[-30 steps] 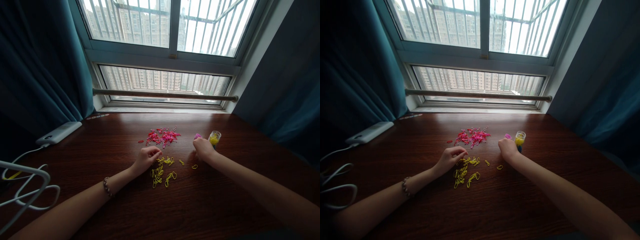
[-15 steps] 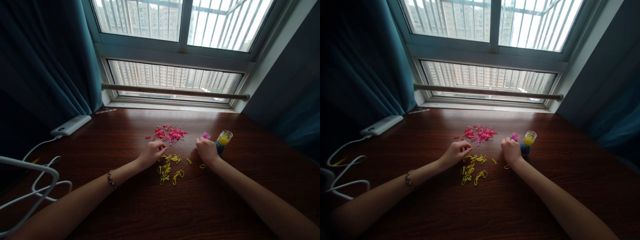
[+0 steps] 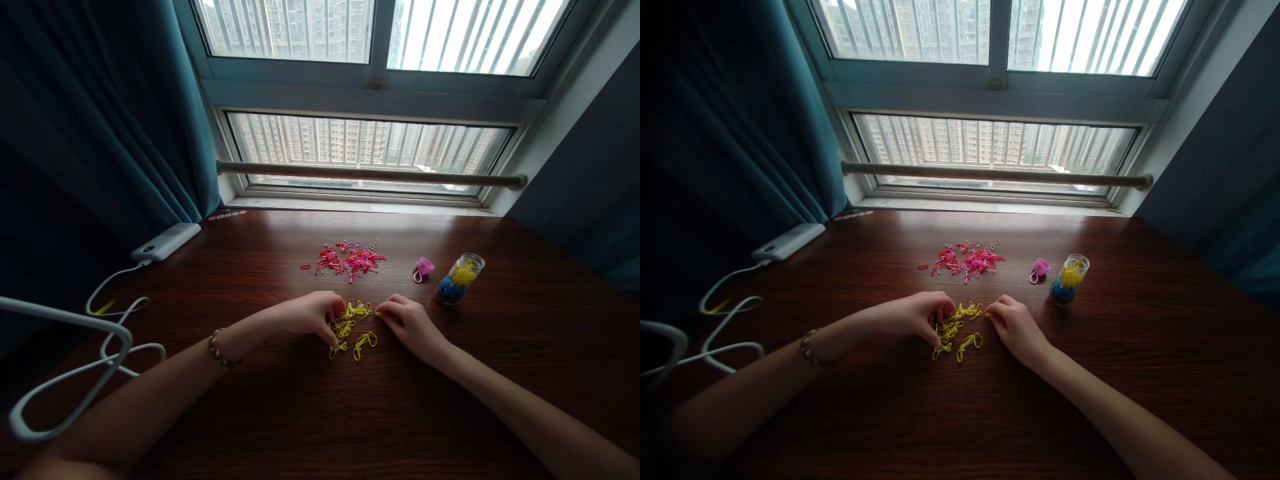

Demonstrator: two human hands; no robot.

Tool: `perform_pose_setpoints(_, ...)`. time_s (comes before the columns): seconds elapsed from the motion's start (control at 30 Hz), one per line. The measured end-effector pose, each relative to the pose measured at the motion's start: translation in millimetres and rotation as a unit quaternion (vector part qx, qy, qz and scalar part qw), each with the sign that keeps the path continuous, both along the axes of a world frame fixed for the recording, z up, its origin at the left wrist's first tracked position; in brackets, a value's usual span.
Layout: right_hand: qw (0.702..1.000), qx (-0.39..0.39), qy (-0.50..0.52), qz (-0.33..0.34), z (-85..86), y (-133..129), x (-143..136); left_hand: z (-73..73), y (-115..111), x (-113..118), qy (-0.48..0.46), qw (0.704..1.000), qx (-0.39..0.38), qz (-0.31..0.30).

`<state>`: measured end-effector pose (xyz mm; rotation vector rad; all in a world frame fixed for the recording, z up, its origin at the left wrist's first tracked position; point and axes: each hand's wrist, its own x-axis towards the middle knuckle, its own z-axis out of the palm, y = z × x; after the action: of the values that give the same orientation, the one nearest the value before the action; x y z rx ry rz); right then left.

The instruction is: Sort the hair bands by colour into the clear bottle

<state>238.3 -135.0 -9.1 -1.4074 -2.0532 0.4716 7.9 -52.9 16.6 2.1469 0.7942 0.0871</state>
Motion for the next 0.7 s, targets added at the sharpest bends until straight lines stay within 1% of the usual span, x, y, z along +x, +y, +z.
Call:
perform_pose_setpoints(0.1, 0.996, 0.001, 0.057, 0.072, 1.5, -7.8, -11.3, 3.2, -7.6, 0.7, 0.000, 0.999, 0.032, -0.011)
perform_pose_setpoints(0.17, 0.992, 0.005, 0.080, 0.093, 3.3, -12.4, -14.7, 4.3, -10.7, 1.4, 0.004, 0.999, 0.040, -0.012)
perform_pose_setpoints(0.3, 0.991, 0.023, 0.103, 0.088, 5.8, -18.1, -13.8, 3.5, -12.9, 3.7, 0.008, 0.999, 0.033, -0.034)
perform_pose_setpoints(0.53, 0.989, 0.032, 0.109, 0.098, 7.7, -25.2, -14.9, 5.3, -18.3, 9.2, -0.013, 0.994, 0.090, -0.054)
perform_pose_setpoints(0.63, 0.987, 0.049, 0.122, 0.091, 7.4, -27.1, -16.5, 6.9, -17.7, 11.7, -0.046, 0.994, 0.098, -0.027)
perform_pose_setpoints(0.7, 0.986, 0.063, 0.135, 0.070, 6.6, -27.6, -17.8, 7.4, -17.1, 14.6, -0.082, 0.994, 0.078, 0.006)
